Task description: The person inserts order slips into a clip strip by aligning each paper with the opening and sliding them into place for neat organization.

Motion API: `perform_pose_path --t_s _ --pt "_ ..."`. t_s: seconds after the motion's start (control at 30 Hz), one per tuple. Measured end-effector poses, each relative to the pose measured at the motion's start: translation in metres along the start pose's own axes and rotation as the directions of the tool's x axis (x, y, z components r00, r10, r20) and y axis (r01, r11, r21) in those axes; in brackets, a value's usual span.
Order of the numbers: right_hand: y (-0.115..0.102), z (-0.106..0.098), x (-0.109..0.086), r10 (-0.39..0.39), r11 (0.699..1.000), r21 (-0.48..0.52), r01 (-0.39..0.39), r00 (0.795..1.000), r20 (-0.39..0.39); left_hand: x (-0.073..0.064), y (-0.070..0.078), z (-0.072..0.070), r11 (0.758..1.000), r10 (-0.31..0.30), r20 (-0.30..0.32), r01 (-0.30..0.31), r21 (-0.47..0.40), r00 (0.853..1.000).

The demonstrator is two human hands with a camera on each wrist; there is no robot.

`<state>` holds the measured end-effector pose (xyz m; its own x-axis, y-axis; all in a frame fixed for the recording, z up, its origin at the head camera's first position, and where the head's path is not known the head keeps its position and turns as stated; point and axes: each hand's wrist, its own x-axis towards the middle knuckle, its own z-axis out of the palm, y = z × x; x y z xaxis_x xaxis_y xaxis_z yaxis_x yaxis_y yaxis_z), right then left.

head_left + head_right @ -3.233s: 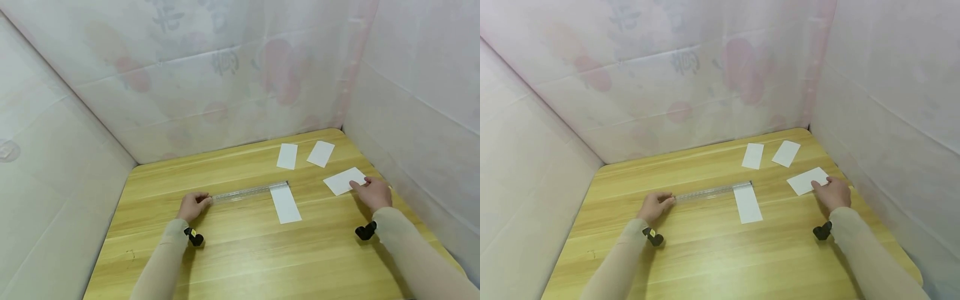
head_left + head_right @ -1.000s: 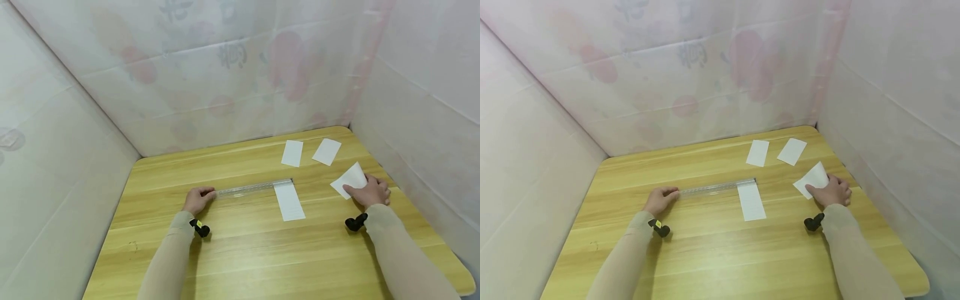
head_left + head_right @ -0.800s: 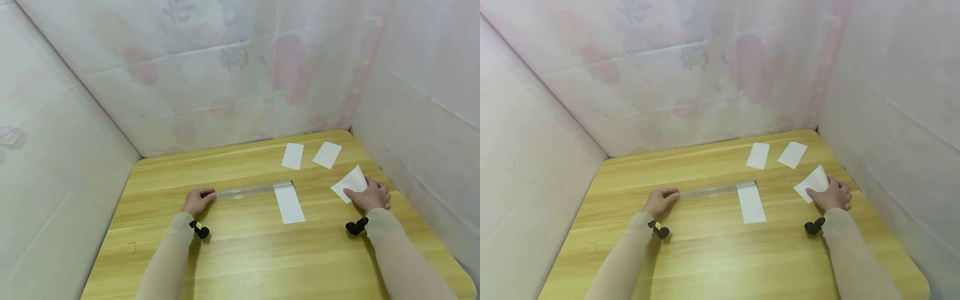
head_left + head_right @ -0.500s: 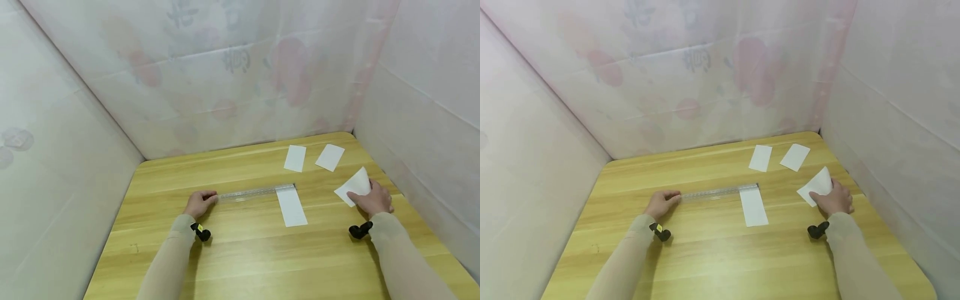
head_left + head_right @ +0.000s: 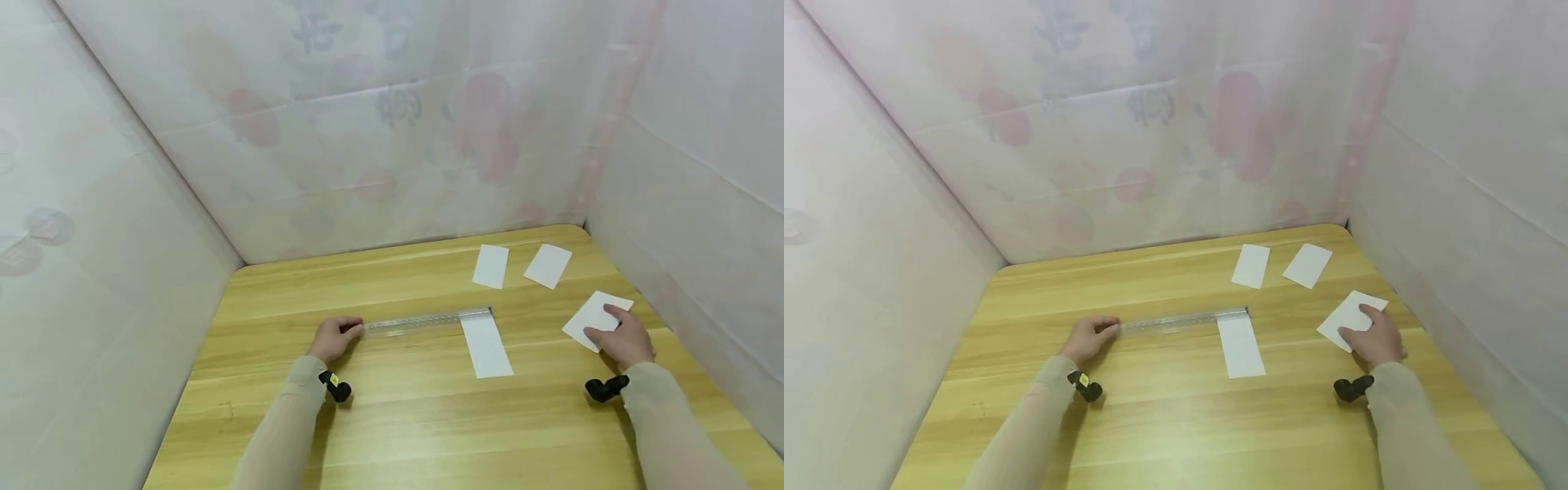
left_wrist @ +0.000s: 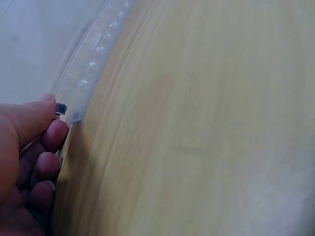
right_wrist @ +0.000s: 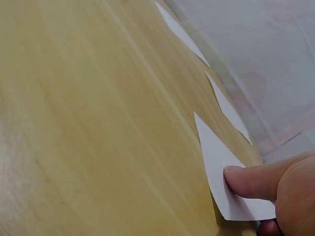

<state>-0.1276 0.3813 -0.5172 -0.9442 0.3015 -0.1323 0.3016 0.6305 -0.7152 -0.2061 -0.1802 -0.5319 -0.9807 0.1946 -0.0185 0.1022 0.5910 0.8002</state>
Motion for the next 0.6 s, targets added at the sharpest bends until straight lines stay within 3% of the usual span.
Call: perform_pose_path --t_s 0.17,0.6 --pt "0.005 -0.004 -0.001 -0.003 1.000 0.003 0.003 1.000 -0.001 0.002 0.001 0.004 1.000 0.015 0.005 -0.015 -0.005 1.000" --pt "0.008 0.008 0.008 0.101 0.971 0.226 -0.082 0.992 -0.071 0.002 -0.002 -0.005 1.000 0.002 -0.004 -0.002 0.004 1.000"
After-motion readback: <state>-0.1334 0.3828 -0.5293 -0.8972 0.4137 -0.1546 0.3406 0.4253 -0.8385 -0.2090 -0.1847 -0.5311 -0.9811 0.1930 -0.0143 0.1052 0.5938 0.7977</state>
